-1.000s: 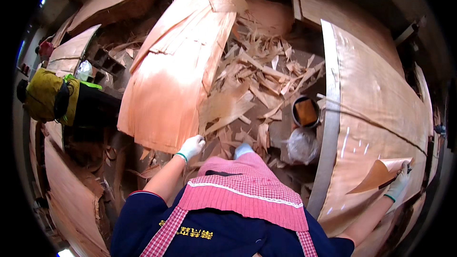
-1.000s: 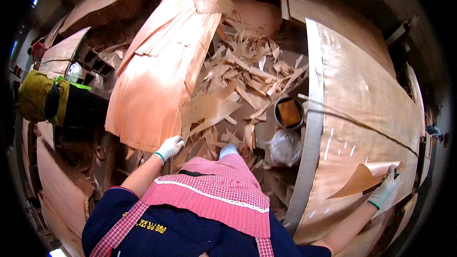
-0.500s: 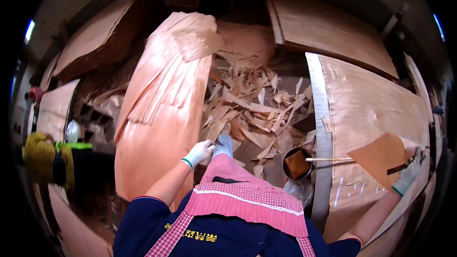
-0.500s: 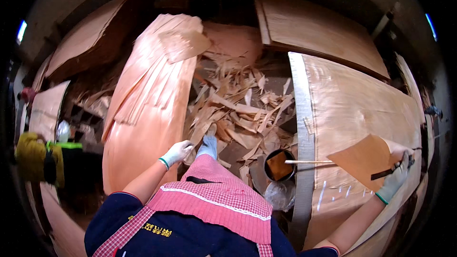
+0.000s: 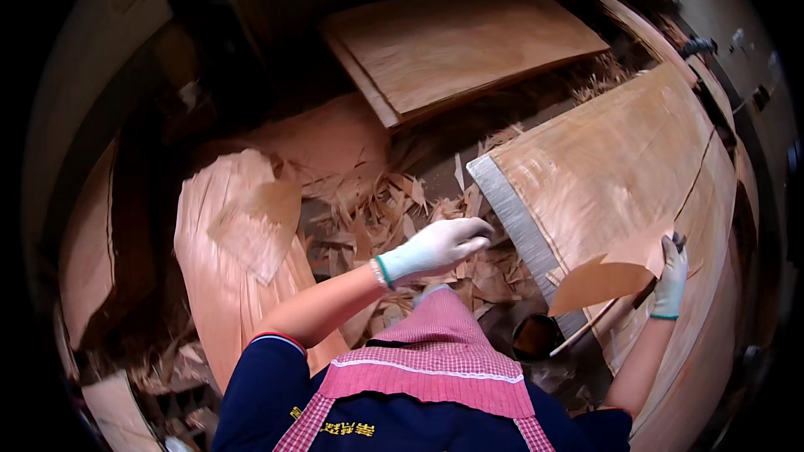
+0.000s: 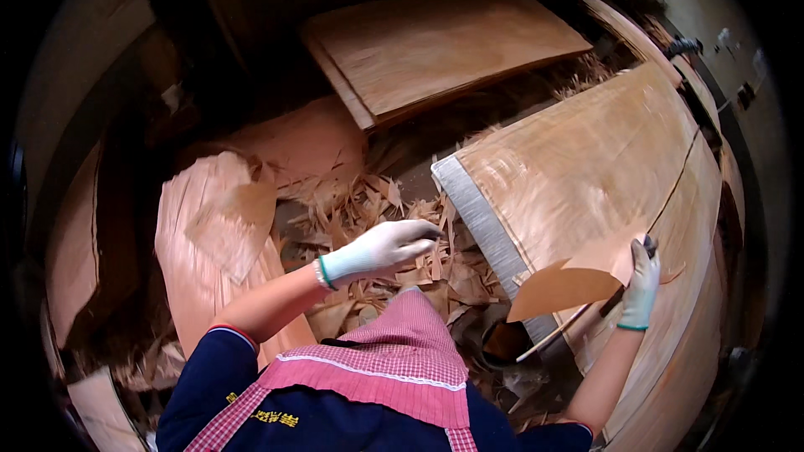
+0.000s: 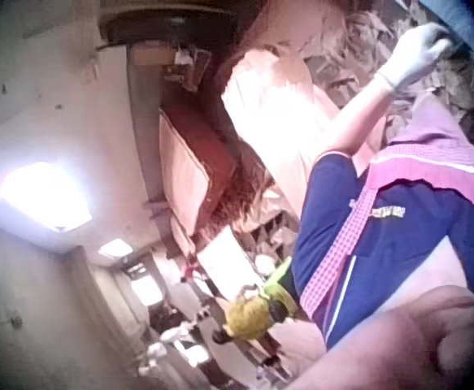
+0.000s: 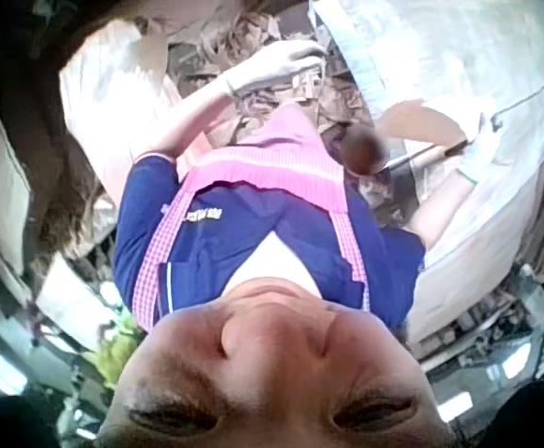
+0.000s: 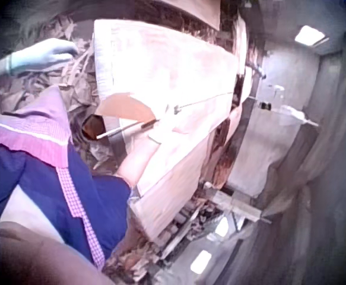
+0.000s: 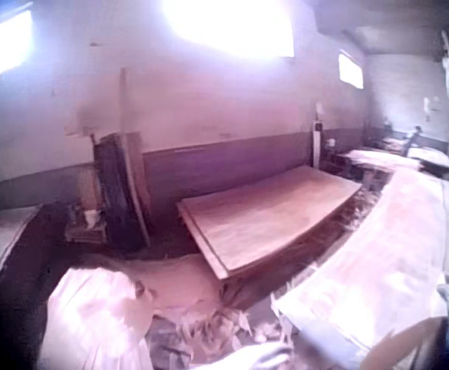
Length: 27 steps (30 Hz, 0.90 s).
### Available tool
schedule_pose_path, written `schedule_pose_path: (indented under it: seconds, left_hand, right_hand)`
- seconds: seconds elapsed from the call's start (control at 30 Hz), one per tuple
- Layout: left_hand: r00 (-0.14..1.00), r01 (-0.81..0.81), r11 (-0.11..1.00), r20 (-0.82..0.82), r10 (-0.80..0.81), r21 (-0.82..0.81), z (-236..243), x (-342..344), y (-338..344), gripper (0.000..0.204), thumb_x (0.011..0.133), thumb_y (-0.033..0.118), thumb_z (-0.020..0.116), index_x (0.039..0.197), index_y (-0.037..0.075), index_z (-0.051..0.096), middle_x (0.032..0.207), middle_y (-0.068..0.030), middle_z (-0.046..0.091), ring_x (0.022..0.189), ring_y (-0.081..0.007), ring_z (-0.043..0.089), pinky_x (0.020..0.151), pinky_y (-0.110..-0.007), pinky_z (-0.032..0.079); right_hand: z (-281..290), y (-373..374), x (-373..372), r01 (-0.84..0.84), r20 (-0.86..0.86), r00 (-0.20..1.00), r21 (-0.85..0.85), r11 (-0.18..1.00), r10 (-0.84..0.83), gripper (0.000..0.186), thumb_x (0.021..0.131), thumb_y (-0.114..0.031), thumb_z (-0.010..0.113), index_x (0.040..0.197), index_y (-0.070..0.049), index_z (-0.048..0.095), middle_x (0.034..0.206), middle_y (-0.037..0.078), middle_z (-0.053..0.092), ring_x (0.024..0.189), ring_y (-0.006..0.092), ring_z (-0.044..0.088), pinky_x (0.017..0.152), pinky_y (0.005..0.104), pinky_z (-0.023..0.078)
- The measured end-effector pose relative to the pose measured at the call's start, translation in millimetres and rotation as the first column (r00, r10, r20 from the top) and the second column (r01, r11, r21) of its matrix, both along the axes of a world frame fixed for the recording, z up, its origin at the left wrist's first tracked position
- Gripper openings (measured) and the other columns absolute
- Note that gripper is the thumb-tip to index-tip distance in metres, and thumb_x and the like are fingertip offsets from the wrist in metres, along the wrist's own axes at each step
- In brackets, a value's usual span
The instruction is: The person selects and trims thin sheets of wood veneer, applying tape to secure sections before cutting along marked lines with a utility knife and moving the finished pieces to a stack.
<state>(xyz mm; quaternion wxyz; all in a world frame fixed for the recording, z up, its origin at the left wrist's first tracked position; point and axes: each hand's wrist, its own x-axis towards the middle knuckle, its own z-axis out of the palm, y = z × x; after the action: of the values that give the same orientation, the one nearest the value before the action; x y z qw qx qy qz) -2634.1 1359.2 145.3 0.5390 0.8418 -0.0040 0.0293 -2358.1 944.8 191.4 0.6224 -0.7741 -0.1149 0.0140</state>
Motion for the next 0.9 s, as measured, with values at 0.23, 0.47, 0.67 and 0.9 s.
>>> schedule_pose_path:
  seconds: [0.23,0.47,0.67,0.9]
  left_hand:
    - [0.89,0.452,0.888,0.016,-0.455,0.084,-3.5,172.1,17.3,0.038,0.098,0.031,0.053,0.124,0.004,0.055,0.106,-0.0181,0.065,0.093,-0.0283,0.065,0.083,-0.039,0.051]
    - [0.746,0.605,0.767,-0.184,-0.64,-0.212,-23.0,319.9,87.6,0.035,0.1,0.028,0.053,0.121,0.001,0.059,0.11,-0.014,0.063,0.101,-0.0206,0.062,0.087,-0.033,0.052]
    - [0.508,0.459,0.529,-0.278,-0.815,-0.713,-81.6,441.3,68.3,0.061,0.1,0.042,0.048,0.143,0.0,0.039,0.142,-0.014,0.045,0.128,-0.0266,0.046,0.108,-0.037,0.038]
    - [-0.002,0.14,-0.032,0.032,-0.999,-0.99,-90.5,505.6,-22.0,0.074,0.099,0.052,0.042,0.15,0.001,0.025,0.154,-0.0144,0.031,0.14,-0.024,0.032,0.114,-0.042,0.03]
  right_hand:
    - [-21.9,39.0,33.5,0.169,-0.003,0.985,0.112,0.979,-0.17,0.033,0.093,-0.009,0.06,0.124,0.003,0.056,0.121,0.004,0.057,0.11,0.0127,0.053,0.096,0.027,0.043]
    - [-6.8,92.4,94.2,0.191,0.038,0.981,-0.005,0.982,-0.19,0.041,0.09,-0.007,0.064,0.128,0.003,0.053,0.116,-0.001,0.056,0.101,0.0076,0.053,0.091,0.0229,0.044]
    - [102.1,139.0,77.3,0.472,0.153,0.877,-0.093,0.877,-0.456,0.051,0.089,-0.009,0.063,0.135,0.004,0.048,0.122,0.001,0.055,0.107,0.0091,0.051,0.096,0.0232,0.04]
    - [159.2,241.2,-15.2,0.689,0.341,0.676,0.024,0.725,-0.653,0.062,0.086,-0.018,0.061,0.14,0.005,0.04,0.137,0.014,0.051,0.127,0.0226,0.047,0.11,0.0349,0.031]
